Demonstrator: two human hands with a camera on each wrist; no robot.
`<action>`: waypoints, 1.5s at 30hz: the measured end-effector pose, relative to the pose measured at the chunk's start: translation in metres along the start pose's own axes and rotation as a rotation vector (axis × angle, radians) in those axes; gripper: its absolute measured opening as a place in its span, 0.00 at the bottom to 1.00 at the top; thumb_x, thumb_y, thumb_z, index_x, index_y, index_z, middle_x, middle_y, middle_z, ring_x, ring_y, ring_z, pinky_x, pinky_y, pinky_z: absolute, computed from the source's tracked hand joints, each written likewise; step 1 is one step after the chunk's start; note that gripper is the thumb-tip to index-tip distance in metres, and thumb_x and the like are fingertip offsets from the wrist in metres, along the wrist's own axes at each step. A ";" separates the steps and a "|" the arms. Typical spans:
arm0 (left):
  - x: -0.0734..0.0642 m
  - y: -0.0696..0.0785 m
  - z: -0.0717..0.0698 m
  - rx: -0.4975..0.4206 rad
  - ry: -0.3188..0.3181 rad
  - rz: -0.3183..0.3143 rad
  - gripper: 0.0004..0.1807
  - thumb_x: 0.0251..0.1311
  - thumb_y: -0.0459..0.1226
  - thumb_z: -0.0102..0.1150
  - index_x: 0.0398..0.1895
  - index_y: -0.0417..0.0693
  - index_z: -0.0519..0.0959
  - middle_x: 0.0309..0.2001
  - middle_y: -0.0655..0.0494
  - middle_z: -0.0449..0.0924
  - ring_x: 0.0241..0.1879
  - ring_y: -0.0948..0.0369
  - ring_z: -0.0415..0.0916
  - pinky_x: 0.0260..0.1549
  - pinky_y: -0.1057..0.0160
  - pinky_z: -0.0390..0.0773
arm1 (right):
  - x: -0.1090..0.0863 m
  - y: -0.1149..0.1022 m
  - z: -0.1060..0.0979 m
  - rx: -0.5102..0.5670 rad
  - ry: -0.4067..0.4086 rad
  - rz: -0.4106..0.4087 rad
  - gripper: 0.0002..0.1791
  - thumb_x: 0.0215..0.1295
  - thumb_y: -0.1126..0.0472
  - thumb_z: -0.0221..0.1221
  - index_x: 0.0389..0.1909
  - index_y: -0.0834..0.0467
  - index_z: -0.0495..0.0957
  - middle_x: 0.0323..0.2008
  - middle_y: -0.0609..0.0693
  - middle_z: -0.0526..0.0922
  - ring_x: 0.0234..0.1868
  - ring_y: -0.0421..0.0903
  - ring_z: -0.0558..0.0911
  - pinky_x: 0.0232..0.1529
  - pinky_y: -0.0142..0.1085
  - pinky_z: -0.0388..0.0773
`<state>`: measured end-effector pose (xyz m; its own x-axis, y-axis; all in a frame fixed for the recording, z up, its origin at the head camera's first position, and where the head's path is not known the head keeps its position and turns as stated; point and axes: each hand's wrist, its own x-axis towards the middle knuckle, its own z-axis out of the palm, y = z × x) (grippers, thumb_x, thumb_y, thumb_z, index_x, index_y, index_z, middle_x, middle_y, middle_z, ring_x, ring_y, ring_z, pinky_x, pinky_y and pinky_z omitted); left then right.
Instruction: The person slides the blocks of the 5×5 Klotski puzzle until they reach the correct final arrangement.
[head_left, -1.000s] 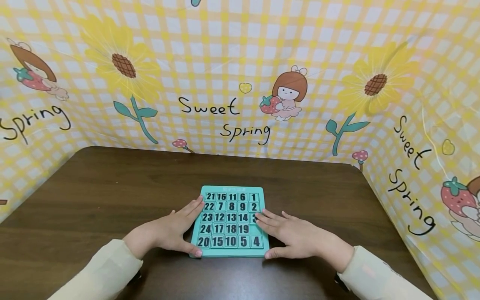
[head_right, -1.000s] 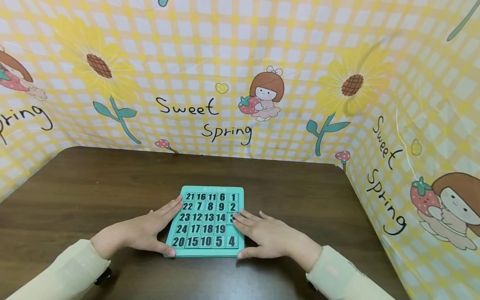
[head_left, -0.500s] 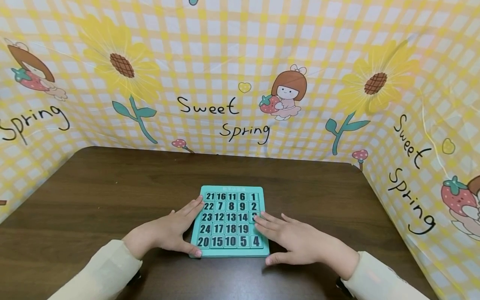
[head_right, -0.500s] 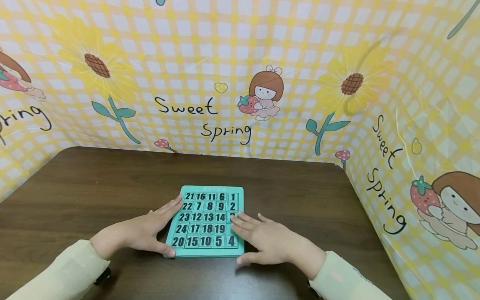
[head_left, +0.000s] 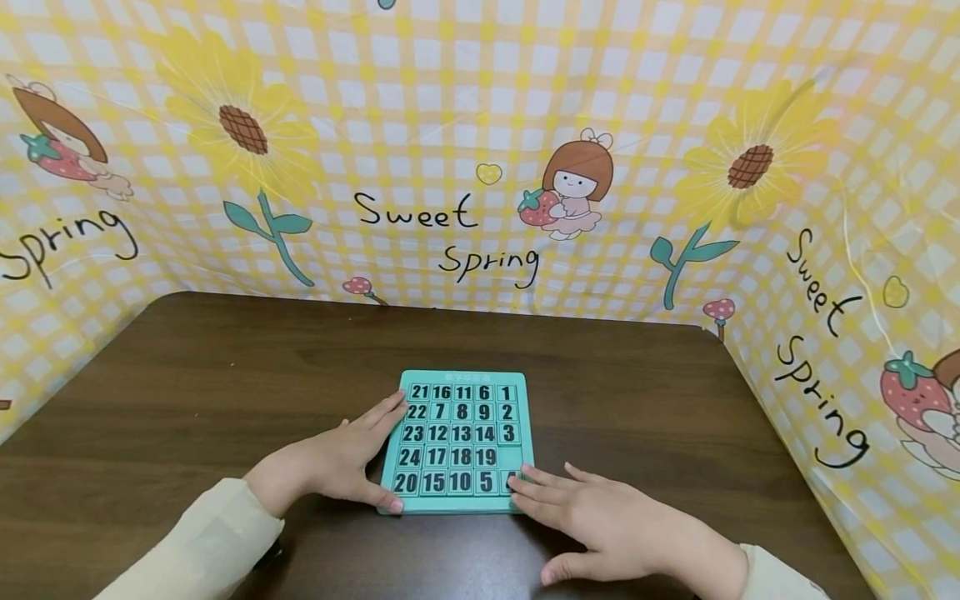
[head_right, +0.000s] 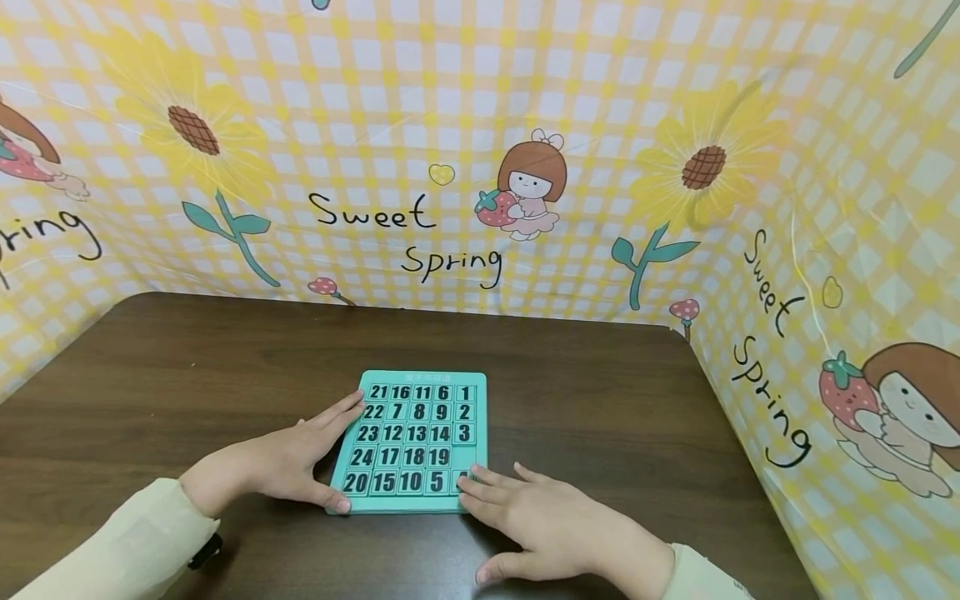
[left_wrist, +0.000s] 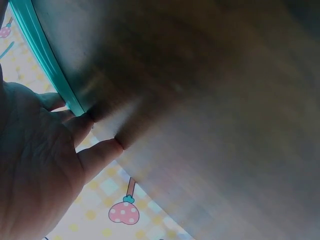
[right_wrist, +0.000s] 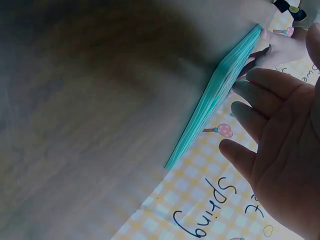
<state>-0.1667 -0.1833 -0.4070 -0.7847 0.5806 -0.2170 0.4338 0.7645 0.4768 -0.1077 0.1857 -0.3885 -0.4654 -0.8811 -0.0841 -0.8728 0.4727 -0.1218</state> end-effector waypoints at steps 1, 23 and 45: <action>0.000 0.000 0.000 0.001 0.000 0.000 0.73 0.41 0.70 0.69 0.79 0.38 0.43 0.81 0.44 0.33 0.78 0.42 0.46 0.61 0.22 0.53 | 0.000 -0.001 0.001 0.000 -0.004 -0.002 0.41 0.71 0.31 0.44 0.74 0.56 0.63 0.76 0.50 0.62 0.77 0.50 0.61 0.65 0.60 0.69; 0.000 0.000 -0.001 0.006 -0.008 -0.013 0.73 0.41 0.71 0.68 0.80 0.40 0.41 0.81 0.46 0.31 0.79 0.44 0.44 0.62 0.23 0.52 | 0.009 0.011 0.002 0.127 -0.044 0.039 0.42 0.71 0.33 0.46 0.74 0.58 0.62 0.77 0.52 0.60 0.77 0.51 0.60 0.66 0.62 0.66; 0.000 0.001 -0.001 0.004 -0.019 -0.023 0.73 0.42 0.71 0.68 0.80 0.41 0.41 0.81 0.46 0.31 0.79 0.44 0.42 0.64 0.23 0.51 | 0.018 0.006 0.000 0.112 -0.042 0.005 0.43 0.71 0.31 0.45 0.75 0.57 0.61 0.77 0.51 0.58 0.78 0.50 0.59 0.67 0.60 0.66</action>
<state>-0.1666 -0.1830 -0.4056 -0.7861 0.5678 -0.2441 0.4175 0.7791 0.4677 -0.1210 0.1726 -0.3911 -0.4610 -0.8785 -0.1256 -0.8477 0.4778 -0.2306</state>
